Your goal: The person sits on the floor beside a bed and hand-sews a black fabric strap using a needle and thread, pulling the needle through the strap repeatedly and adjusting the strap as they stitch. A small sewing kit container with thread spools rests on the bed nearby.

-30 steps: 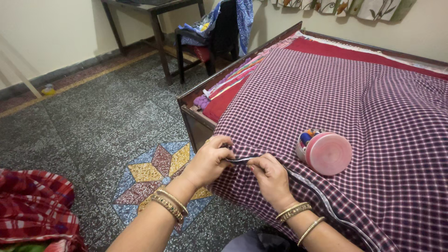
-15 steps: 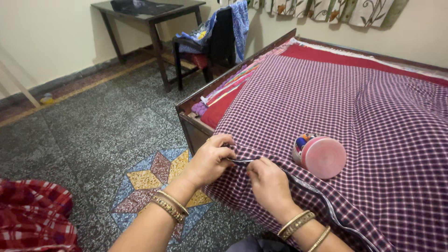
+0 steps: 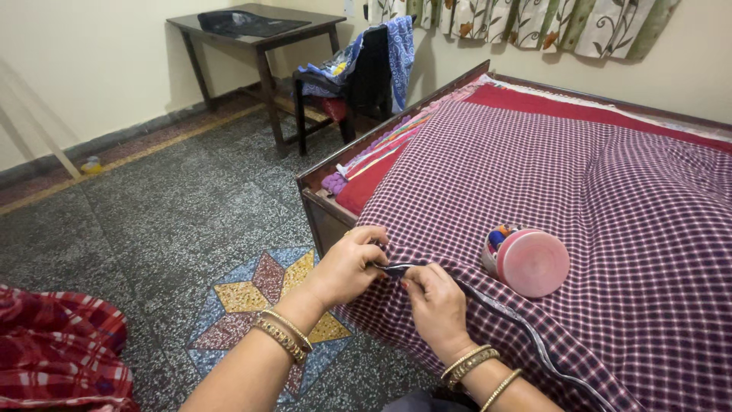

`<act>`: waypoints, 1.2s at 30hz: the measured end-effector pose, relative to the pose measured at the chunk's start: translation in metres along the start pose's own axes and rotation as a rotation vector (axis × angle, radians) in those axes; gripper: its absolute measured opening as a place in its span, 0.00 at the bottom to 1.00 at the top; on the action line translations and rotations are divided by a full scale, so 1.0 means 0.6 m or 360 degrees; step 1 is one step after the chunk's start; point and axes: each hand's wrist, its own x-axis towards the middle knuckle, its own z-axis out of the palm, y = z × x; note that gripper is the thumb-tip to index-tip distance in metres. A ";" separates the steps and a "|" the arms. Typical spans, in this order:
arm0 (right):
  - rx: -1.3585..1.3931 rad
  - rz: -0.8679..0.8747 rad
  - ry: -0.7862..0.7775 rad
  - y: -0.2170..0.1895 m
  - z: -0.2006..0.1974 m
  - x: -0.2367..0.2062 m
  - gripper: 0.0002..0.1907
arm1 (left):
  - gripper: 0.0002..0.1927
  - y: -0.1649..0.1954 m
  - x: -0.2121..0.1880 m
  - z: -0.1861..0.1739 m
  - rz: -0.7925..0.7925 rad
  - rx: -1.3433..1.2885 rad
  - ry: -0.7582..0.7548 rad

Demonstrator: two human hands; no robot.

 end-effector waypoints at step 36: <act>-0.0044 -0.0528 -0.0612 0.047 -0.027 0.065 0.06 | 0.06 -0.019 0.035 -0.027 -0.0039 0.0109 -0.0557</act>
